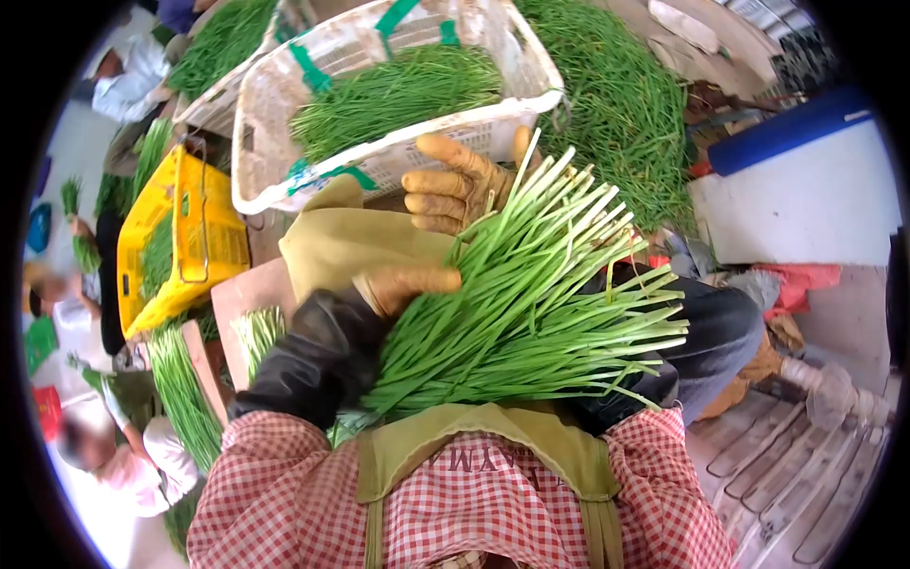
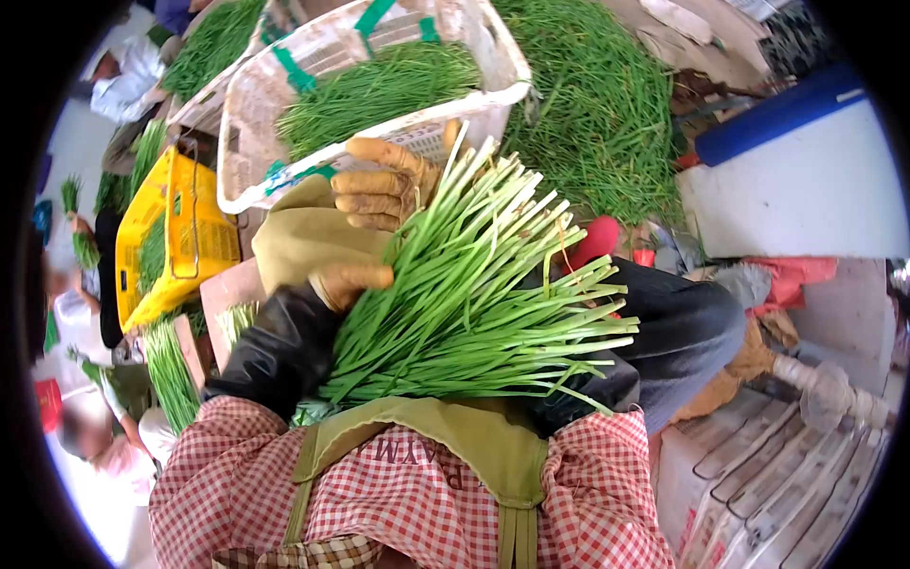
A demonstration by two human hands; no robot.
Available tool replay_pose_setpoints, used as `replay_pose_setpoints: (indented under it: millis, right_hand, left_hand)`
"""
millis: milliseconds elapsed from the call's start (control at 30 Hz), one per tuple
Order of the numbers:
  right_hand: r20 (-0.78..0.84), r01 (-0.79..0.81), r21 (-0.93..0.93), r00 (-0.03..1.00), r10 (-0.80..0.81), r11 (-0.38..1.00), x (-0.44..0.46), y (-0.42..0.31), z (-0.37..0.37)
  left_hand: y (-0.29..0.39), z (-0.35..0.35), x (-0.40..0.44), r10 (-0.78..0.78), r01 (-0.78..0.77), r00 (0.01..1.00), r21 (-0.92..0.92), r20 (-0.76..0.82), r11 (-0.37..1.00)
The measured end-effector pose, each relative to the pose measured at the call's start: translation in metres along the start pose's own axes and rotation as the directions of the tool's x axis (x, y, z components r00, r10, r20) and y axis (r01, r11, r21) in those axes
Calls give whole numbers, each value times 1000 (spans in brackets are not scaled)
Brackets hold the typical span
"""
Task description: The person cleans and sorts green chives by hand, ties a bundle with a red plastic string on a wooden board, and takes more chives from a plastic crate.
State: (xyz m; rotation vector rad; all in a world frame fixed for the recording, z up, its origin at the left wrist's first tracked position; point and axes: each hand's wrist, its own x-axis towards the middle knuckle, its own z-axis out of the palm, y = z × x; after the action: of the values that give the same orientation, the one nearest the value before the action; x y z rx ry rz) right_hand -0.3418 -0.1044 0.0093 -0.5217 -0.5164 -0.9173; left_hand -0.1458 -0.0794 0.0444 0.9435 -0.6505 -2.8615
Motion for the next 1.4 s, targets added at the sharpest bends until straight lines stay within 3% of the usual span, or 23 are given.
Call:
replay_pose_setpoints:
  millis: [67,100,133,167,200,267,333,400,467,500,533,600,733,800,833,933,967,1000,1067,1133,1167,1267,1400]
  right_hand:
    - [-129,-109,-10,986,107,994,-38,-23,-13]
    - [-390,-166,-67,912,128,984,-65,-41,-13]
    - [-737,-335,-327,675,-17,883,-81,-58,14]
    - [-862,-403,-422,457,-221,812,-93,-69,38]
    - [-792,-538,-610,433,-430,582,-129,-96,35]
    - [-716,-669,-603,215,-665,433,-132,-126,74]
    - [-575,-653,-717,356,-736,244,-107,-137,106]
    - [-482,-764,-633,519,-705,-130,-54,-113,139]
    - [-497,-747,-597,630,-596,-292,-21,-71,149]
    - [-451,-633,-492,773,-446,-598,-13,-60,151]
    - [-405,-475,-485,866,-293,-734,-11,-51,142]
    - [-561,-347,-326,820,-116,-879,-10,-37,131]
    - [-634,-532,-388,746,-201,-752,-21,-38,111]
    - [-714,-817,-456,572,-404,-352,-25,-43,102]
    - [-743,-866,-407,499,-446,-291,-25,-50,97]
    - [-487,-792,-496,593,-641,-357,-49,-81,86]
    - [-355,-780,-346,624,-696,-522,-45,-84,101]
    - [-414,-836,-319,546,-728,-446,-29,-80,128]
    - [-492,-806,-537,539,-684,-249,-25,-65,150]
    - [-320,-462,-531,885,-337,-710,-27,-54,150]
    - [-269,-272,-453,950,-161,-849,-25,-44,150]
    - [-399,-248,-569,917,-1,-784,-36,-30,133]
    - [-524,-449,-607,846,-94,-655,-45,-20,123]
  left_hand:
    - [-27,2,14,-201,226,965,-144,171,963]
    - [-33,4,22,-207,237,959,-148,191,960]
    - [-40,6,27,-249,260,953,-43,176,965]
    - [-44,7,31,-275,269,949,61,152,961]
    - [-45,9,32,-254,251,953,44,164,967]
    - [-41,17,29,-170,145,961,126,218,981]
    - [-40,20,26,-119,89,965,139,232,986]
    - [-45,20,30,-93,38,974,251,208,967]
    - [-46,26,29,-88,31,974,261,209,965]
    - [-46,28,29,-81,26,977,267,196,963]
    - [-47,29,28,-76,24,980,273,182,962]
    - [-49,35,23,-93,42,980,274,175,961]
    - [-52,29,7,-73,40,985,203,157,978]
    - [-56,23,4,-56,10,975,210,214,978]
    - [-58,25,6,-33,-4,990,260,138,966]
    - [-62,28,10,-36,26,999,383,19,923]
    - [-64,28,11,16,-17,1000,395,6,918]
    - [-63,30,10,22,-21,1000,391,1,920]
    - [-60,35,7,12,-21,1000,397,27,918]
    - [-61,36,11,1,-15,999,377,37,926]
    - [-59,37,12,-2,-14,999,381,42,925]
    - [-58,37,14,-14,-8,998,388,54,922]
    - [-60,35,9,-19,5,998,244,56,970]
